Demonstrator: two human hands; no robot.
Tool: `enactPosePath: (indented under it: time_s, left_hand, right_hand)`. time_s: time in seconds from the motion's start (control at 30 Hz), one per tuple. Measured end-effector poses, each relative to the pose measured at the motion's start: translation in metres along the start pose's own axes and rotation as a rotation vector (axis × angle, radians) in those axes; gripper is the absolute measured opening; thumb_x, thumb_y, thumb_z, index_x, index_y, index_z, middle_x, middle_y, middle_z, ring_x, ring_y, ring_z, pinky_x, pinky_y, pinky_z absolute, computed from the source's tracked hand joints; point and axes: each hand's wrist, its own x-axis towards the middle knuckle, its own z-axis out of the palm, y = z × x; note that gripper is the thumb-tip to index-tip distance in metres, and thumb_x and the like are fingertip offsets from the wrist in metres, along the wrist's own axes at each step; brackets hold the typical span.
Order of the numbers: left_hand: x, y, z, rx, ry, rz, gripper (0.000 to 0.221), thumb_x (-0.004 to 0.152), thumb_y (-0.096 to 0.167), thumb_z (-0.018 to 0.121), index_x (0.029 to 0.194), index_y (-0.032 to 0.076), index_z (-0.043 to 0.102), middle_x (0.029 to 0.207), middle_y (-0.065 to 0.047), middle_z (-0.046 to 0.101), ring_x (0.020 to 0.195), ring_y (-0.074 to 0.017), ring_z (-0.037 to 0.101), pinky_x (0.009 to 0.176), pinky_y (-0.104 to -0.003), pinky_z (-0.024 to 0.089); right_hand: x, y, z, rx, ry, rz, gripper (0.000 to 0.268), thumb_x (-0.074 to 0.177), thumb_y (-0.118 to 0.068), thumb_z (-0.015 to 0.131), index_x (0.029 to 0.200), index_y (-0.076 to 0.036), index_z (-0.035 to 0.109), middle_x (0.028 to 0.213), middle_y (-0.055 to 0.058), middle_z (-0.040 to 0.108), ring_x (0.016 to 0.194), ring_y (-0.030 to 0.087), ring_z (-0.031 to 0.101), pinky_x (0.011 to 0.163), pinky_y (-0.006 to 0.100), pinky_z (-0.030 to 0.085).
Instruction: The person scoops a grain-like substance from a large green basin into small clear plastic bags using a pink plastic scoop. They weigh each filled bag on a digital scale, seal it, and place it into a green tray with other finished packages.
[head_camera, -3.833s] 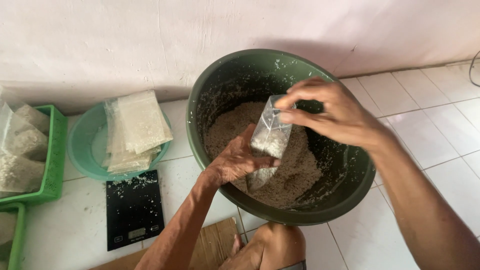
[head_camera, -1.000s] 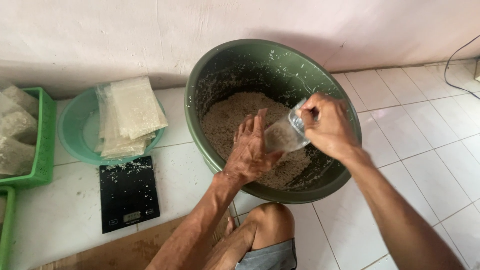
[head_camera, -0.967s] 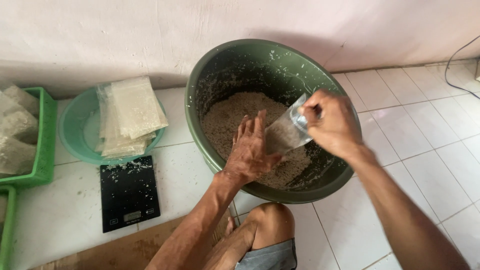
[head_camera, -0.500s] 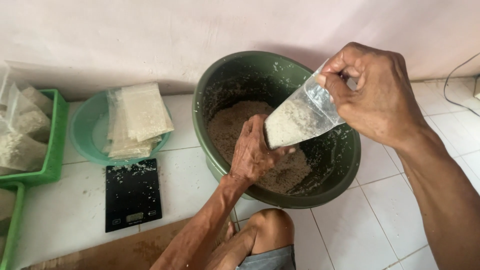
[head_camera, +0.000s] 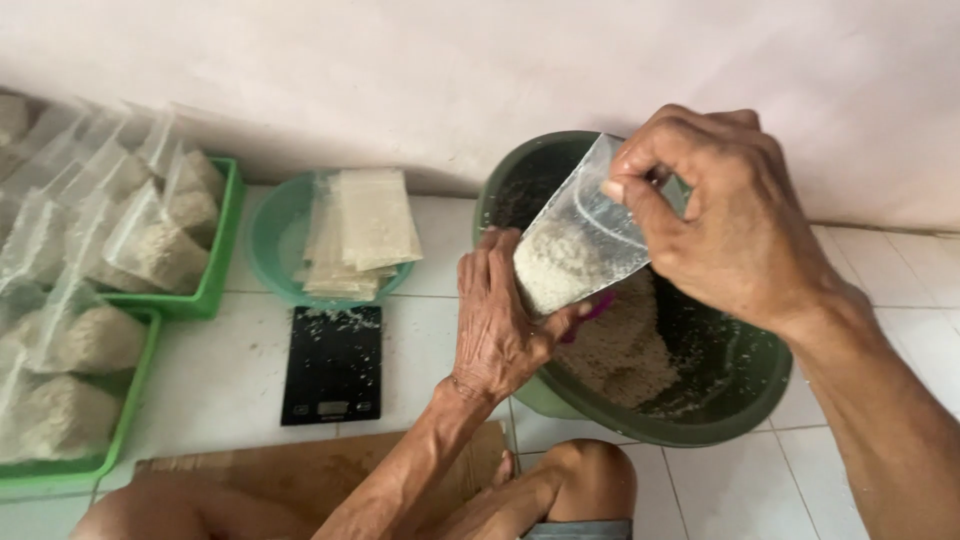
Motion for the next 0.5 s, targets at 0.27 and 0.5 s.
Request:
enactPosePath:
  time_s: [0.27, 0.5]
  left_hand:
    - [-0.018, -0.031, -0.062, -0.01, -0.238, -0.248, 0.09, 0.078, 0.057, 0.065, 0.138, 0.002, 0.026, 0.122, -0.023, 0.046, 0.112, -0.0382, 0.046, 0.092, -0.052, 0.041]
    - [-0.037, -0.084, -0.134, -0.027, -0.525, -0.37, 0.087, 0.079, 0.04, 0.076, 0.145, 0.009, 0.029, 0.127, -0.024, 0.059, 0.117, -0.0394, 0.058, 0.09, -0.047, 0.045]
  right_hand:
    - [0.031, -0.016, 0.062, 0.031, -0.011, -0.162, 0.015, 0.087, -0.001, 0.074, 0.089, -0.006, 0.06, 0.092, 0.005, 0.068, 0.083, 0.019, 0.06, 0.089, 0.039, 0.035]
    - [0.037, -0.045, 0.111, 0.135, -0.054, -0.44, 0.019, 0.092, 0.009, 0.059, 0.084, -0.006, 0.05, 0.087, 0.003, 0.058, 0.081, 0.019, 0.054, 0.095, 0.039, 0.034]
